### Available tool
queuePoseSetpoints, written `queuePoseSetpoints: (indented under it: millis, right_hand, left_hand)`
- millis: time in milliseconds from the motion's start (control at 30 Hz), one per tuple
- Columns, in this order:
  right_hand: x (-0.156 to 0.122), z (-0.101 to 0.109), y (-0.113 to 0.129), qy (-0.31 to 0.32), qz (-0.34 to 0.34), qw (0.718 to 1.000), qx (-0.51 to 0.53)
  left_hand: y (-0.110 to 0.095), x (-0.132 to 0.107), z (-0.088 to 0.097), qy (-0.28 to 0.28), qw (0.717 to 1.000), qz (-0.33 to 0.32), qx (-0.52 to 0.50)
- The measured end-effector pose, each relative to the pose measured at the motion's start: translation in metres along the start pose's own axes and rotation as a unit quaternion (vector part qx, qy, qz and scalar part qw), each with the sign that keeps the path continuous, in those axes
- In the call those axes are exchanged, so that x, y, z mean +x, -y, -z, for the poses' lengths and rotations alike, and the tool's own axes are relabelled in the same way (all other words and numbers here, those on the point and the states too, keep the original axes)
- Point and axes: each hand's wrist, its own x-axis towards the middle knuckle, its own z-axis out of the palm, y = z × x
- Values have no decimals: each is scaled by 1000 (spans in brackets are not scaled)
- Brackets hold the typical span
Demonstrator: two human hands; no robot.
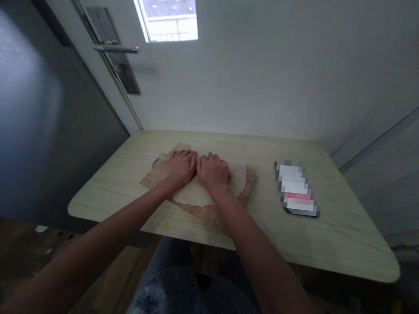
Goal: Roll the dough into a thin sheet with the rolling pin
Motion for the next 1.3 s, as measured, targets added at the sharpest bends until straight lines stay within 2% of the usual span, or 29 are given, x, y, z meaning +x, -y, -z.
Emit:
queuePoseSetpoints:
  millis: [100,200,300,367,433,533,667,733,767,833,967,1067,1133,1233,1300]
  right_hand:
    - [-15,0,0,-11,50,999,4]
    - [-25,3,-8,-5,129,992,5]
    - [-34,6,-21,-9,157,987,-14]
    - [-40,6,-34,-40,159,986,-17]
    - [-46,2,-48,-96,128,987,0]
    - [-53,-9,-69,-192,65,978,59]
    - [-55,-24,-85,-307,-29,932,190]
    - [-54,-27,-87,-340,-53,908,241]
    - [-54,-28,-87,-346,-56,900,257]
    - [-54,-27,-87,-345,-50,898,269]
    - [-54,-24,-85,-325,-33,911,252]
    - [-55,-23,-85,-319,-34,914,248]
    - [-55,-23,-85,-318,-38,913,252]
    - [-54,-23,-85,-320,-44,910,262]
    - [-54,-24,-85,-320,-49,908,267]
  left_hand:
    - [6,-21,-1,-26,999,-7,-18]
    - [14,-45,-1,-15,998,-26,-55]
    - [26,-70,3,5,991,-35,-131]
    - [35,-84,8,20,977,-10,-210]
    - [45,-94,16,38,948,58,-311]
    - [54,-97,32,52,862,184,-470]
    - [55,-83,51,36,689,330,-645]
    - [53,-73,58,48,598,391,-698]
    - [52,-68,61,55,563,415,-713]
    - [51,-59,64,64,519,451,-723]
    - [52,-45,65,77,508,486,-707]
    - [53,-37,59,112,508,478,-708]
    - [53,-33,52,138,536,454,-698]
    - [52,-30,42,141,611,398,-670]
    - [49,-28,37,136,646,355,-662]
